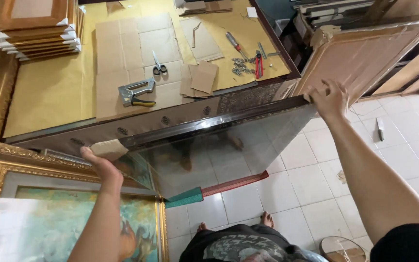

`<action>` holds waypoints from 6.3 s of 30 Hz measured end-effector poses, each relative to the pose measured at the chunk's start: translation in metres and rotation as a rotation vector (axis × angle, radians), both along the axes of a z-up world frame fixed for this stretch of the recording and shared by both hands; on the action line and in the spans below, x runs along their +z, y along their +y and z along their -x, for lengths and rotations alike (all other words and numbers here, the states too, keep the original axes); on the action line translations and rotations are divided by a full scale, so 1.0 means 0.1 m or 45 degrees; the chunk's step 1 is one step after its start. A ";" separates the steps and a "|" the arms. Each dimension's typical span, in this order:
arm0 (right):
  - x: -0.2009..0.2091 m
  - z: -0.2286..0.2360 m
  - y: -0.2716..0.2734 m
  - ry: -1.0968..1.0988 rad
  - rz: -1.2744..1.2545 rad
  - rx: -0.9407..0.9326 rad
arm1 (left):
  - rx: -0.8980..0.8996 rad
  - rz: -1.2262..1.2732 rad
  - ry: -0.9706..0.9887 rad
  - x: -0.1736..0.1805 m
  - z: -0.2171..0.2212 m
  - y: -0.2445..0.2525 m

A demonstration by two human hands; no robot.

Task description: Attaching cardboard backing to the rear of a picture frame using a manual staple gun.

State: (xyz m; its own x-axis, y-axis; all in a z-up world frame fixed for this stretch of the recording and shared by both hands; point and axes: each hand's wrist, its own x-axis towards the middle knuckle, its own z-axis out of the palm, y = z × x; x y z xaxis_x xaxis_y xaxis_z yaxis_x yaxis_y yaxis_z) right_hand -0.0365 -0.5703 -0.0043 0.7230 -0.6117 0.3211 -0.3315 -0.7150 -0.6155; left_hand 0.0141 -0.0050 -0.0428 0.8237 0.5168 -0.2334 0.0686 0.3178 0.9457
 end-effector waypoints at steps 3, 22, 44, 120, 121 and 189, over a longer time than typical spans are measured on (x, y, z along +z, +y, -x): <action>-0.40 -0.19 -0.54 0.149 -0.324 -0.058 | 0.078 0.017 -0.008 0.23 0.13 -0.21; -0.08 -0.11 -0.42 -0.380 -1.174 -0.288 | 0.151 0.107 0.269 0.81 0.27 -0.66; 0.96 -0.21 -0.93 -0.652 -0.377 0.040 | 0.356 -0.041 0.446 -0.03 0.07 -1.07; 1.01 -0.04 -0.40 0.618 1.403 0.951 | -1.646 -1.705 0.362 0.15 0.10 -3.19; 0.88 -0.06 -0.38 0.620 1.406 0.948 | -1.648 -1.702 0.358 0.18 0.08 -3.20; 0.06 -1.00 1.80 0.386 1.019 0.834 | -0.447 -0.582 0.063 -0.63 -0.62 0.22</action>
